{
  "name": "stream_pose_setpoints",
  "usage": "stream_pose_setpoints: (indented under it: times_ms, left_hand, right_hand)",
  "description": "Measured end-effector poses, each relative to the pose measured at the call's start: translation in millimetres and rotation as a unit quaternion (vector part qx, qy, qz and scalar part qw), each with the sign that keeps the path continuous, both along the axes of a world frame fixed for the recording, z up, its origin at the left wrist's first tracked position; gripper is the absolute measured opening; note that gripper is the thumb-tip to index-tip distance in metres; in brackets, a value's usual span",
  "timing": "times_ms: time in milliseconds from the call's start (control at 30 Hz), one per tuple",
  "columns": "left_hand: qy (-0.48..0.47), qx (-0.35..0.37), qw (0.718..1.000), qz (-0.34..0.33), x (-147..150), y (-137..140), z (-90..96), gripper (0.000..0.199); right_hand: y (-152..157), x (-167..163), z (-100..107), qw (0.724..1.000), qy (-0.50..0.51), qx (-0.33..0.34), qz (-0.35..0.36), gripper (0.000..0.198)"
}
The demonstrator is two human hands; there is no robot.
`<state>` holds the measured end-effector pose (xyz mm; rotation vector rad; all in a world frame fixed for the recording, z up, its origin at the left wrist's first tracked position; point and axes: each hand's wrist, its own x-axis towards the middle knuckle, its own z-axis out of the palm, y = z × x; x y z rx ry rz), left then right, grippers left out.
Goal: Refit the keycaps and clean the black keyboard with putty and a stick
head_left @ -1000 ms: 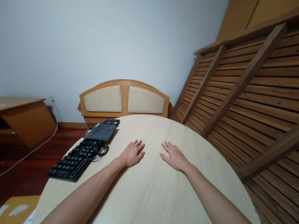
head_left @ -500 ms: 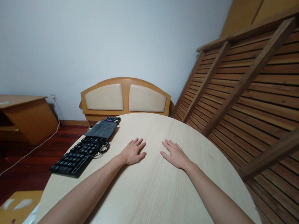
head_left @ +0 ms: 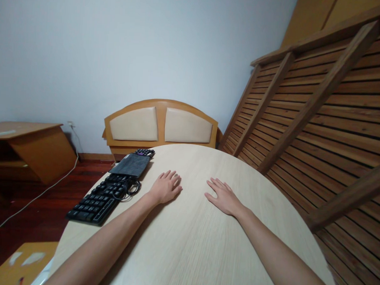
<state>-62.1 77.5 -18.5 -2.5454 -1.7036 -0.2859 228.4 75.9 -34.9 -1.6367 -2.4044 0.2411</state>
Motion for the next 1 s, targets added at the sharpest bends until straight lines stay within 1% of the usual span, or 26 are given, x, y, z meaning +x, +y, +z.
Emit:
stream_pose_setpoints:
  times_ms: [100, 167, 200, 267, 300, 367, 433, 500, 633, 767, 1000]
  left_hand:
    - [0.013, 0.043, 0.994, 0.101, -29.7, 13.9, 16.2, 0.053]
    - [0.04, 0.069, 0.977, 0.199, -58.0, 25.5, 25.6, 0.057]
    - [0.045, 0.067, 0.966, 0.246, -73.4, 31.3, 29.0, 0.06]
    - [0.027, 0.042, 0.941, 0.334, -103.5, 41.9, 32.3, 0.071]
    - [0.009, 0.018, 0.93, 0.368, -116.9, 46.2, 32.2, 0.079]
    - [-0.023, -0.011, 0.91, 0.413, -137.7, 52.2, 29.3, 0.089]
    - [-0.039, -0.032, 0.911, 0.408, -148.8, 54.5, 24.9, 0.094]
    - [-0.035, -0.02, 0.917, 0.398, -151.0, 54.1, 21.6, 0.091]
    - [-0.025, 0.016, 0.918, 0.397, -141.9, 51.9, 22.4, 0.08]
    - [-0.023, 0.022, 0.925, 0.378, -132.6, 53.0, 27.4, 0.071]
    - [-0.011, 0.029, 0.945, 0.326, -122.5, 51.9, 33.2, 0.061]
  right_hand:
    - [-0.1, -0.7, 0.8, 1.0, 0.002, -0.001, -0.003, 0.073]
    - [-0.2, -1.1, 1.1, 1.0, 0.002, -0.001, -0.003, 0.072]
    - [-0.3, -1.3, 1.3, 1.0, 0.003, -0.001, -0.003, 0.072]
    - [-0.4, -1.7, 1.5, 1.0, 0.003, -0.001, -0.002, 0.072]
    - [-0.4, -1.7, 1.6, 1.0, 0.003, -0.001, -0.002, 0.072]
    - [0.0, -1.7, 1.2, 1.0, 0.004, -0.001, -0.002, 0.072]
    - [0.8, -1.3, 0.3, 1.0, 0.003, 0.001, -0.002, 0.072]
    - [1.9, -0.7, -1.0, 1.0, 0.001, 0.003, -0.003, 0.072]
    - [3.3, 0.3, -3.4, 1.0, 0.004, 0.005, -0.003, 0.071]
    - [3.4, 0.4, -4.7, 1.0, 0.006, 0.008, -0.002, 0.071]
    - [4.2, 0.3, -4.3, 1.0, 0.003, 0.006, -0.001, 0.071]
